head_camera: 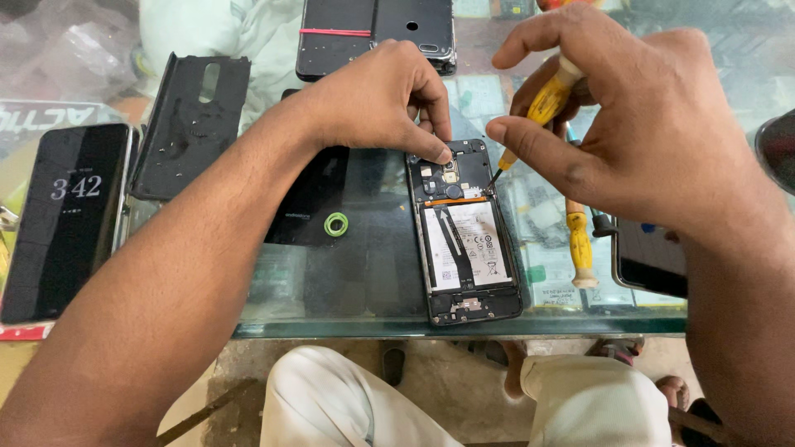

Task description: The person uses a yellow-handled screwdriver to remove screws from the internal frame of a disassembled smartphone. They switch to a black-handled screwdriver to adjust a small component near the camera module, then return to the yellow screwdriver to continue unscrewing the upper section of the device.

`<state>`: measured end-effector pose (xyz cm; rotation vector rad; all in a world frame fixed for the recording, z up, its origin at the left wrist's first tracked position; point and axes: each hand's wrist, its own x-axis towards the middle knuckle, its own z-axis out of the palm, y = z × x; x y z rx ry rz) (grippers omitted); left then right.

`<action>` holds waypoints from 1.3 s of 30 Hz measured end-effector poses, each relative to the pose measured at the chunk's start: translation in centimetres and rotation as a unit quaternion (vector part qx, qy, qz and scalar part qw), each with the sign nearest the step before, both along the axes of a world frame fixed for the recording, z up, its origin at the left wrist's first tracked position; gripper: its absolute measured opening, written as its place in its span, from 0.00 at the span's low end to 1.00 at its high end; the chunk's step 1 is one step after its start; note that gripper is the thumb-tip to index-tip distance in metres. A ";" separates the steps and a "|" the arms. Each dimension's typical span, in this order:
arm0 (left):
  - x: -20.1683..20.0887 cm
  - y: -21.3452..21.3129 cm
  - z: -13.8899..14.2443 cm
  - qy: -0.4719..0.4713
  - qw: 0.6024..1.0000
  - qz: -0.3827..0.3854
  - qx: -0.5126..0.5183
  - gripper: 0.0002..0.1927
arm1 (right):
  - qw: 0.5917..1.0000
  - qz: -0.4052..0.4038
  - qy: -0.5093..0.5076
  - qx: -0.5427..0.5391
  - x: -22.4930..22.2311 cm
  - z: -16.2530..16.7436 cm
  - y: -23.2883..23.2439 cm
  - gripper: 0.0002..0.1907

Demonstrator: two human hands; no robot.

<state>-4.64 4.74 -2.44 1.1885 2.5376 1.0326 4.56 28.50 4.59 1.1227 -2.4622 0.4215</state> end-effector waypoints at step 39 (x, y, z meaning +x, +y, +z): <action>-0.1 0.2 0.0 -0.002 1.000 0.006 -0.012 0.12 | 1.000 -0.003 -0.022 -0.020 0.0 -0.1 0.0 0.21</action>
